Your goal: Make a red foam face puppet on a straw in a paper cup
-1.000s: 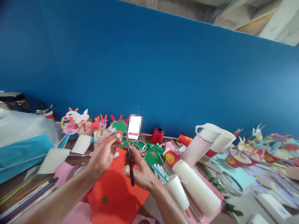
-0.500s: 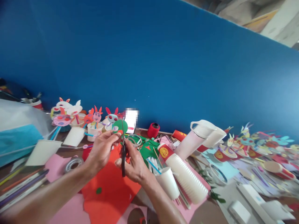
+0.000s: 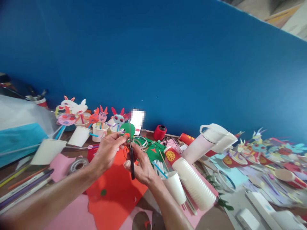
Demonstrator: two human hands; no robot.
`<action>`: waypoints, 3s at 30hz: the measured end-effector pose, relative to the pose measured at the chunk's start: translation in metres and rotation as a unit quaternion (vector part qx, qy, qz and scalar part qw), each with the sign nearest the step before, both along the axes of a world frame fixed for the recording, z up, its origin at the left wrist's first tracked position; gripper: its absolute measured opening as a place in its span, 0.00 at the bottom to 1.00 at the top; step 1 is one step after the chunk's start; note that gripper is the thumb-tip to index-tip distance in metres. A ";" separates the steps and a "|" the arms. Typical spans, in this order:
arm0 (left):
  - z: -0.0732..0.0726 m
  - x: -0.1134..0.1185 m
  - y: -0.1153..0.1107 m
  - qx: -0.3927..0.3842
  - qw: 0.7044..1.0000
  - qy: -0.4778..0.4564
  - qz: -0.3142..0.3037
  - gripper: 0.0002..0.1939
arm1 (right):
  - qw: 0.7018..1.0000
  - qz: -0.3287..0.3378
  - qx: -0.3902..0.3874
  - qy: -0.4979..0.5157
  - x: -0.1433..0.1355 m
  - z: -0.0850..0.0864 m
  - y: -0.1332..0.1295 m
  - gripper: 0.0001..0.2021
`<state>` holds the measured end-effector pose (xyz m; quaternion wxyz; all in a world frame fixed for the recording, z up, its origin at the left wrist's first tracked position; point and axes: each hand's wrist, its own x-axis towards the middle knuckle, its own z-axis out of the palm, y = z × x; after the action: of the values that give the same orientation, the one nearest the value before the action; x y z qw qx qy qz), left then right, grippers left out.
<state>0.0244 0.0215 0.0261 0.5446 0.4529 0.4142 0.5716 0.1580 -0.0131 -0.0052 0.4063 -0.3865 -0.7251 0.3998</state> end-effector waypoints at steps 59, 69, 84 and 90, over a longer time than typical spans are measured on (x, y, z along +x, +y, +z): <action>0.012 -0.014 0.003 -0.005 0.995 -0.013 -0.099 0.05 | 0.994 0.000 -0.063 0.088 -0.003 0.010 -0.004 0.32; 0.012 -0.019 0.005 0.001 0.993 0.026 -0.115 0.05 | 0.996 0.031 -0.055 0.057 0.002 0.012 -0.003 0.32; 0.010 -0.023 0.010 0.004 0.989 0.015 -0.147 0.04 | 0.995 0.021 -0.058 0.083 0.000 0.010 -0.004 0.32; 0.012 -0.026 0.011 0.006 0.987 0.032 -0.156 0.04 | 0.995 0.027 -0.067 0.075 0.003 0.009 -0.002 0.32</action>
<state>-0.0019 0.0325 0.0381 0.6112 0.5333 0.3521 0.4670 0.1611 -0.0154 0.0040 0.4217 -0.3617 -0.6744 0.4863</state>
